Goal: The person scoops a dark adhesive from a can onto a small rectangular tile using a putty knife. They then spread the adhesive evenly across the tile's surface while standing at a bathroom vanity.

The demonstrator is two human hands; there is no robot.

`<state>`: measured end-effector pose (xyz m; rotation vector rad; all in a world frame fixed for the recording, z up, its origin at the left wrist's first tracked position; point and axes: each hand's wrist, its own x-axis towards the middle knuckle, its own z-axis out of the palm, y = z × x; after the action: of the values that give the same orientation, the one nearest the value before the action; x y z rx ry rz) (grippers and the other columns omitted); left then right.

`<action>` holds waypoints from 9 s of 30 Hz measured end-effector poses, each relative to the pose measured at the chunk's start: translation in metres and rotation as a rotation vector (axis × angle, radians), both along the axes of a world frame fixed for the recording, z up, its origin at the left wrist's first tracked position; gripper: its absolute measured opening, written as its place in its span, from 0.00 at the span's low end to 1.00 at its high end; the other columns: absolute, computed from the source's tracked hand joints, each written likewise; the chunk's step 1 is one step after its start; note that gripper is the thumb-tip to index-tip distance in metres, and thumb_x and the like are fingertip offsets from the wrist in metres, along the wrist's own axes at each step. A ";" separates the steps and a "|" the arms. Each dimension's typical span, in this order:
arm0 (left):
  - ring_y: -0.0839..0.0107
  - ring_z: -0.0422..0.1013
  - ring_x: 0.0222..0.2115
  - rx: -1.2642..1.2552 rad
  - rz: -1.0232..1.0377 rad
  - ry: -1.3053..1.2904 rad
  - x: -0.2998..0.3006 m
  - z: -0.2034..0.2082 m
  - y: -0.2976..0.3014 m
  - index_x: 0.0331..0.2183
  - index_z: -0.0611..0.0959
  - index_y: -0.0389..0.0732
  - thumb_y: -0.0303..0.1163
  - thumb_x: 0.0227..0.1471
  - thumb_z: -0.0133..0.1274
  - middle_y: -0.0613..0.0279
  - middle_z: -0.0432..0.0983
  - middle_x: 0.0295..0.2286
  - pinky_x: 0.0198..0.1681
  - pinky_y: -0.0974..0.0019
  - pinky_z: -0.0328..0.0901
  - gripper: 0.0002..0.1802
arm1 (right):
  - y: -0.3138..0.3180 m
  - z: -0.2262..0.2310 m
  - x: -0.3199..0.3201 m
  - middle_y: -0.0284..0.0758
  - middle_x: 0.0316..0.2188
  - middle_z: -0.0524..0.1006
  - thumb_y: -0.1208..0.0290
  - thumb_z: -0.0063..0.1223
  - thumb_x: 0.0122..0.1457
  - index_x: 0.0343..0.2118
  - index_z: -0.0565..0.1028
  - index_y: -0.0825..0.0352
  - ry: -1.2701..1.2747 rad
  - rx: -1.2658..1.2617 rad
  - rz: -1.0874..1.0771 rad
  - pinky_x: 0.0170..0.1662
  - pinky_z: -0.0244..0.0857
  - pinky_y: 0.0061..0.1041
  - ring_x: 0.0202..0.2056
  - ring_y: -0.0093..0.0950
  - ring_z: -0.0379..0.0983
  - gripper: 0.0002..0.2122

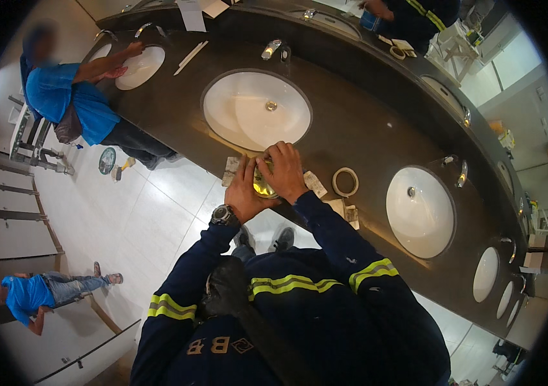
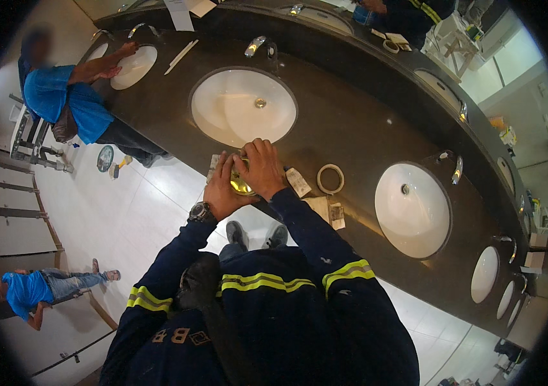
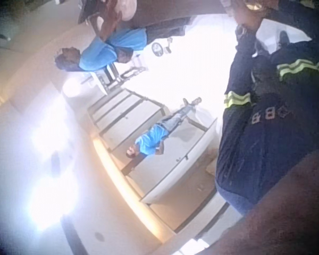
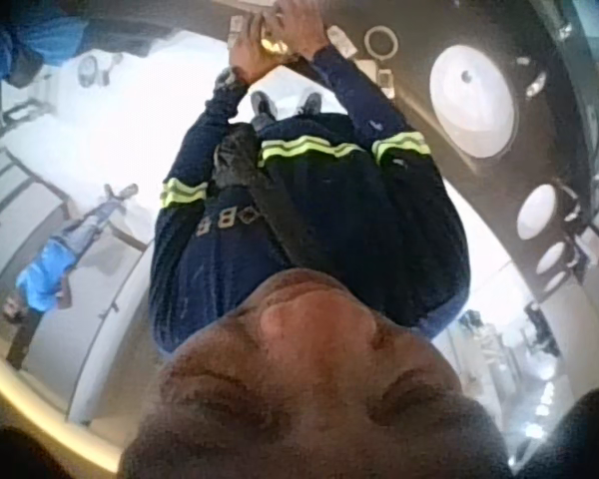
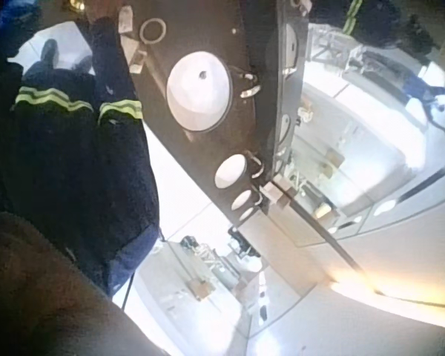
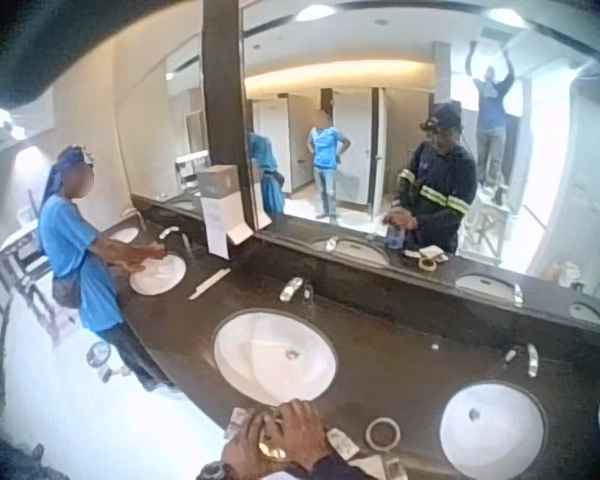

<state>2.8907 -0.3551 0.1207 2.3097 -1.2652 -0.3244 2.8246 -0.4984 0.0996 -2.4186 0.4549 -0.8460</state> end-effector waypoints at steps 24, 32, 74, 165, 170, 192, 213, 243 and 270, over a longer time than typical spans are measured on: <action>0.53 0.54 0.62 -0.409 0.268 0.218 0.073 0.006 0.106 0.65 0.53 0.43 0.34 0.47 0.64 0.50 0.52 0.63 0.58 0.47 0.59 0.51 | -0.083 0.100 -0.079 0.38 0.32 0.77 0.75 0.55 0.54 0.40 0.74 0.65 0.124 0.405 0.049 0.40 0.68 0.33 0.36 0.34 0.76 0.10; 0.48 0.54 0.62 -0.441 0.380 0.428 0.066 -0.025 0.139 0.66 0.53 0.46 0.38 0.58 0.53 0.48 0.48 0.64 0.59 0.48 0.57 0.40 | -0.149 0.021 -0.099 0.38 0.33 0.76 0.77 0.55 0.49 0.39 0.73 0.62 0.277 -0.119 -0.112 0.43 0.65 0.38 0.40 0.39 0.72 0.13; 0.43 0.64 0.54 0.036 -0.661 0.386 -0.112 0.020 -0.063 0.65 0.48 0.39 0.41 0.34 0.72 0.36 0.64 0.53 0.56 0.53 0.62 0.66 | -0.021 0.010 -0.238 0.37 0.30 0.76 0.71 0.60 0.53 0.35 0.71 0.70 0.185 0.770 -0.206 0.42 0.70 0.29 0.36 0.32 0.76 0.11; 0.53 0.61 0.59 0.098 -0.981 0.030 -0.124 -0.054 -0.082 0.56 0.70 0.41 0.36 0.51 0.54 0.48 0.62 0.58 0.58 0.56 0.62 0.30 | -0.039 0.082 -0.259 0.33 0.49 0.74 0.70 0.48 0.64 0.55 0.67 0.65 -0.625 1.537 -0.665 0.53 0.65 0.30 0.51 0.26 0.71 0.17; 0.63 0.65 0.56 -0.190 -0.488 1.376 -0.127 0.042 -0.092 0.57 0.68 0.37 0.46 0.57 0.54 0.52 0.67 0.54 0.59 0.62 0.60 0.33 | -0.023 0.086 -0.218 0.36 0.51 0.72 0.67 0.46 0.66 0.55 0.67 0.68 -0.766 1.323 -0.449 0.56 0.62 0.27 0.52 0.26 0.69 0.17; 0.54 0.47 0.65 -0.840 -0.091 1.666 -0.032 0.195 0.057 0.63 0.60 0.37 0.80 0.49 0.21 0.47 0.53 0.63 0.66 0.45 0.38 0.60 | 0.052 0.213 0.043 0.40 0.48 0.72 0.69 0.52 0.63 0.43 0.76 0.68 -0.744 0.271 0.118 0.54 0.60 0.28 0.49 0.36 0.69 0.11; 0.57 0.76 0.43 -0.899 0.472 0.965 0.144 0.133 0.384 0.55 0.66 0.35 0.35 0.60 0.41 0.48 0.74 0.47 0.38 0.61 0.69 0.23 | 0.146 -0.079 0.091 0.44 0.43 0.75 0.47 0.66 0.45 0.43 0.73 0.69 0.371 0.239 -0.551 0.44 0.71 0.40 0.44 0.43 0.74 0.30; 0.64 0.76 0.35 -1.155 0.335 1.408 0.105 0.203 0.356 0.52 0.71 0.39 0.37 0.61 0.49 0.56 0.78 0.40 0.37 0.61 0.71 0.21 | 0.326 0.191 0.126 0.45 0.41 0.76 0.83 0.54 0.53 0.53 0.69 0.68 -0.310 0.002 0.423 0.41 0.70 0.33 0.39 0.41 0.75 0.22; 0.71 0.72 0.35 -0.969 0.309 1.267 0.114 0.191 0.418 0.46 0.73 0.40 0.28 0.50 0.57 0.64 0.74 0.35 0.39 0.68 0.66 0.20 | 0.287 0.029 0.074 0.30 0.24 0.74 0.55 0.56 0.61 0.33 0.75 0.64 0.433 0.980 0.418 0.21 0.63 0.19 0.20 0.17 0.68 0.14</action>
<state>3.0043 0.0628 0.3118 1.0107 -0.2481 -0.6967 2.8990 -0.2118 0.1289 -1.6379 0.3705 0.1152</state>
